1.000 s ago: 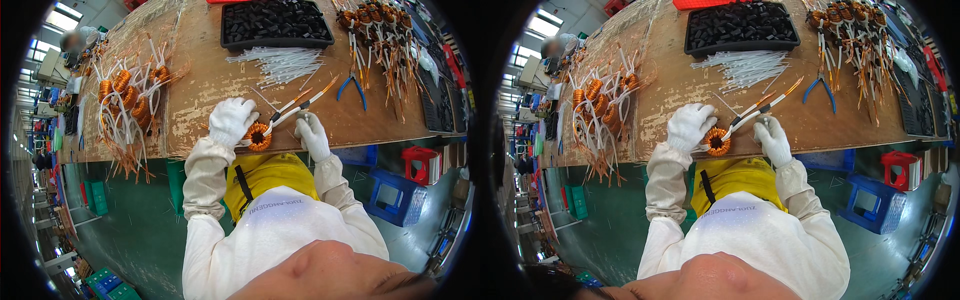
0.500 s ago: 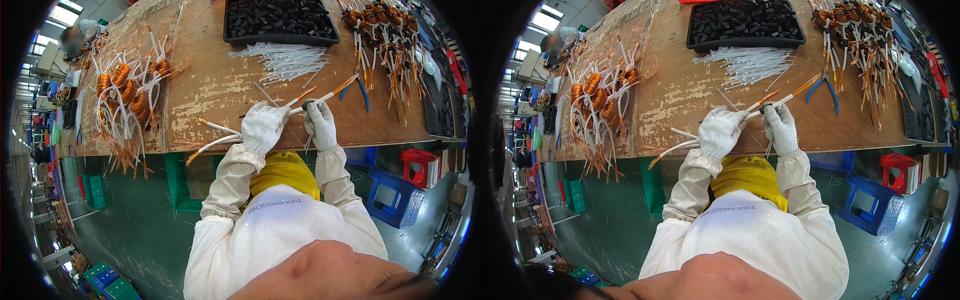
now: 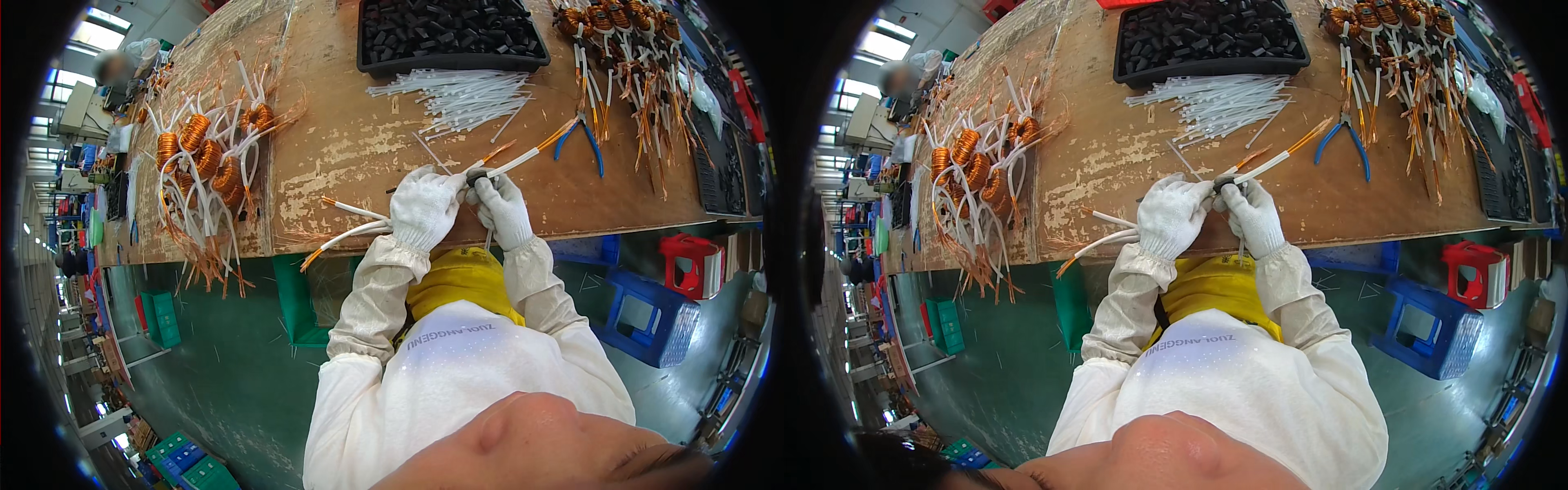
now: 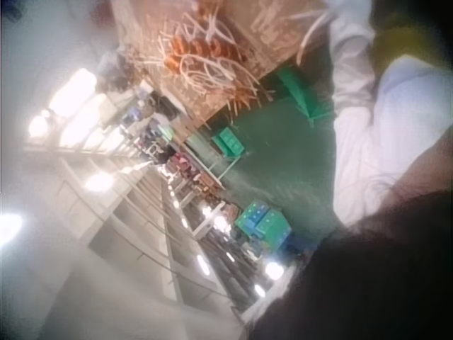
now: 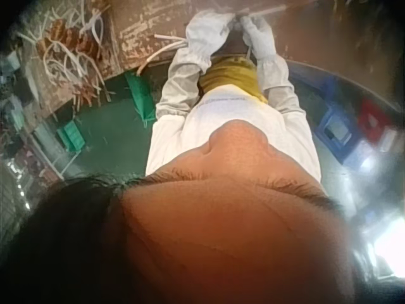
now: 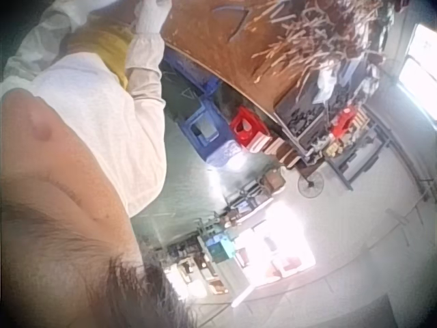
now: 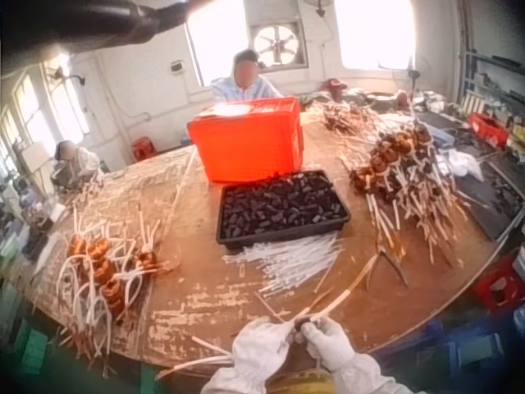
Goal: Assemble electronic components by attaching protective sleeves to wires on copper coils and trimming excess wire.
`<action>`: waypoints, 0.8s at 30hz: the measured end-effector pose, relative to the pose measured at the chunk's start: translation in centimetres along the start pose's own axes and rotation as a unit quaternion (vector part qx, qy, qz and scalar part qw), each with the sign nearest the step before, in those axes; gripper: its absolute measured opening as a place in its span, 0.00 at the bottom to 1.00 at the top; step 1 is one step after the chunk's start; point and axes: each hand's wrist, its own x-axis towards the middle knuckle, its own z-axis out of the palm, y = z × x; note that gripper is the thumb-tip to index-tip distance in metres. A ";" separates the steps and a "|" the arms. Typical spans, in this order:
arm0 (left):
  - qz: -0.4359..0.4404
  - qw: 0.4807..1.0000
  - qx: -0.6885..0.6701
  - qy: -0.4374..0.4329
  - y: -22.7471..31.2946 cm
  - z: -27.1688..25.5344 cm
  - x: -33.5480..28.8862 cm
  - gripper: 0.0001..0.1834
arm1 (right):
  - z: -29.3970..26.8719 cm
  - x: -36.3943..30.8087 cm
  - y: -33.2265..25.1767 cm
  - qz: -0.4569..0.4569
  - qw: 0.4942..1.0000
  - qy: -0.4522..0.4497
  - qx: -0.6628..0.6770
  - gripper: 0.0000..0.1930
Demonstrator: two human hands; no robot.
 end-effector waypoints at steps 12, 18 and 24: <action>-0.005 0.965 -0.257 0.059 1.9 -2.6 1.1 0.12 | -0.8 -4.8 -3.9 0.054 0.965 -0.092 -0.238 0.16; 0.027 0.958 -0.283 0.030 3.3 -3.1 0.8 0.11 | -0.7 -5.2 -3.5 0.012 0.965 -0.115 -0.236 0.17; -0.088 0.943 -0.314 0.065 2.2 -3.9 0.0 0.04 | -0.7 -5.8 -4.3 0.039 0.969 -0.101 -0.220 0.14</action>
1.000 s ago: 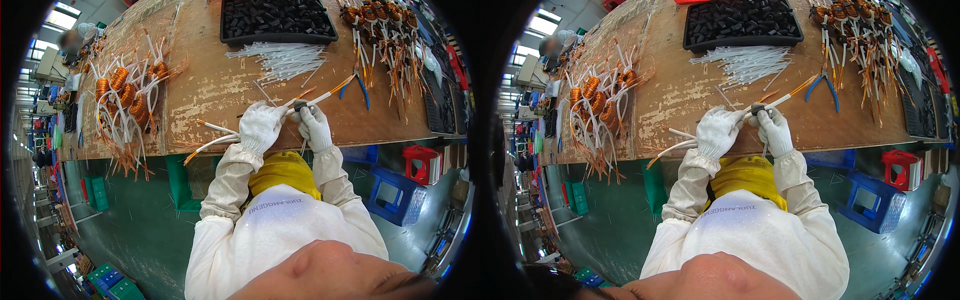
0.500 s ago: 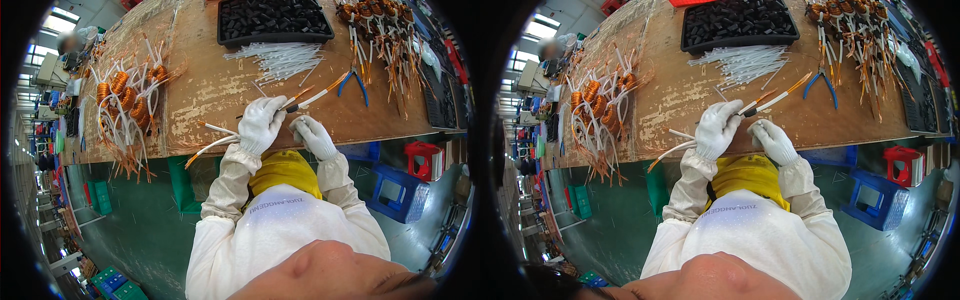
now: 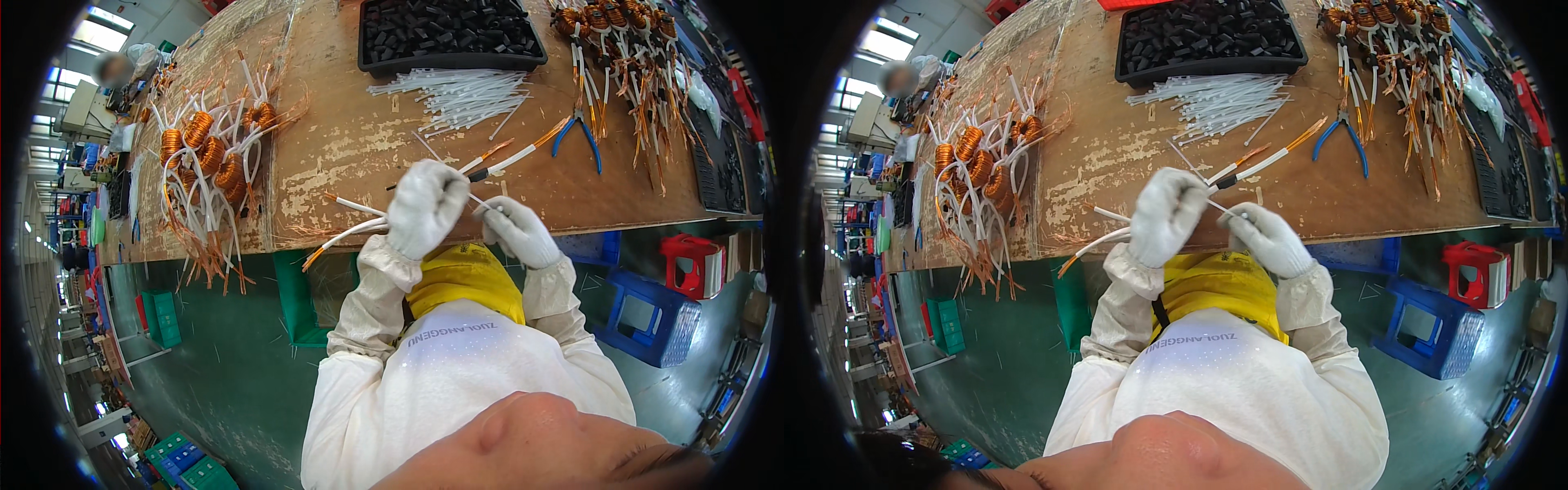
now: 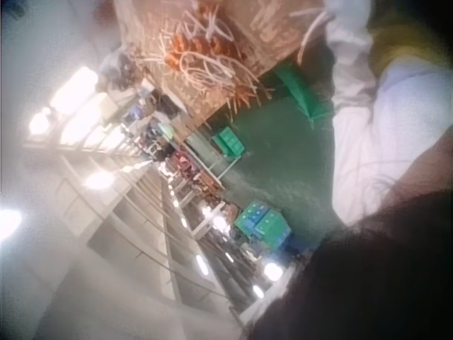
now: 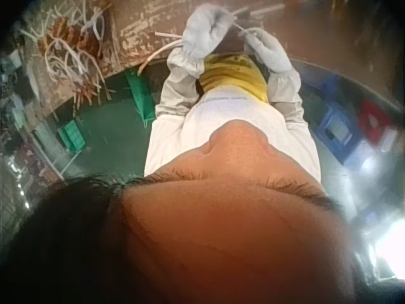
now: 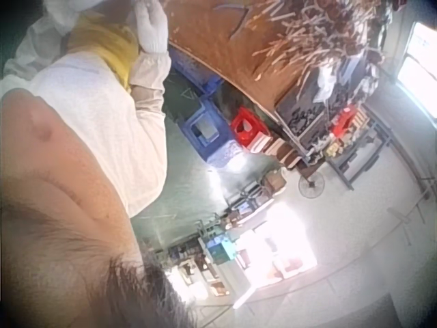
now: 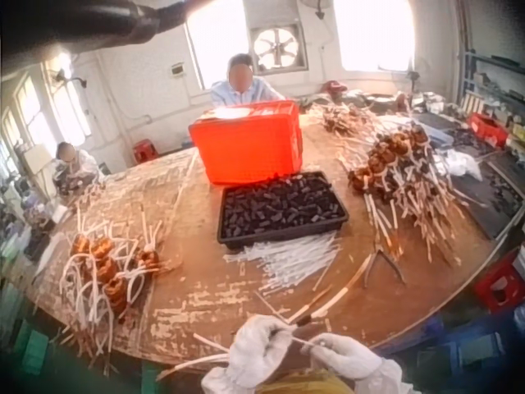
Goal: Assemble electronic components by attaching protective sleeves to wires on copper coils and trimming excess wire.
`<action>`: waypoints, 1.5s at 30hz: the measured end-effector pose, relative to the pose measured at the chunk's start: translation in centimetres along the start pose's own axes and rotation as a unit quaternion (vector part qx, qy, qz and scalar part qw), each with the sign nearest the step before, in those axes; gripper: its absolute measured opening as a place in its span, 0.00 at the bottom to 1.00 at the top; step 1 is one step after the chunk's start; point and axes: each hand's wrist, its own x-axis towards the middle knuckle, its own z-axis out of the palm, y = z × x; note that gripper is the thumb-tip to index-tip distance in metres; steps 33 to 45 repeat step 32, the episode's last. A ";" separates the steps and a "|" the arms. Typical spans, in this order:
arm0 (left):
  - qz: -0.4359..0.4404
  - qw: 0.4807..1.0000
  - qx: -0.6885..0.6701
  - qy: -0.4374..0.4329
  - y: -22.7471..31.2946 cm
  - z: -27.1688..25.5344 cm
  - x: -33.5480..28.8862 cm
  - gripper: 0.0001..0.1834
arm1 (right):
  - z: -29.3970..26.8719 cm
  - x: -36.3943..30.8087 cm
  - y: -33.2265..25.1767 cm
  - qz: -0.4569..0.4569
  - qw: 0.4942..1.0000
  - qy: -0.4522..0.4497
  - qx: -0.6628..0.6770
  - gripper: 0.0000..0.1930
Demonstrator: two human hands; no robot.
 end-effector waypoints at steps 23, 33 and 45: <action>0.021 0.966 0.257 0.021 -3.4 2.2 1.5 0.05 | -1.7 2.5 1.8 -0.047 0.924 0.109 -0.363 0.14; -0.045 0.974 0.210 -0.077 -3.1 1.7 1.5 0.18 | -0.2 4.7 2.2 -0.035 0.967 0.121 -0.222 0.14; -0.045 0.974 0.210 -0.077 -3.1 1.7 1.5 0.18 | -0.2 4.7 2.2 -0.035 0.967 0.121 -0.222 0.14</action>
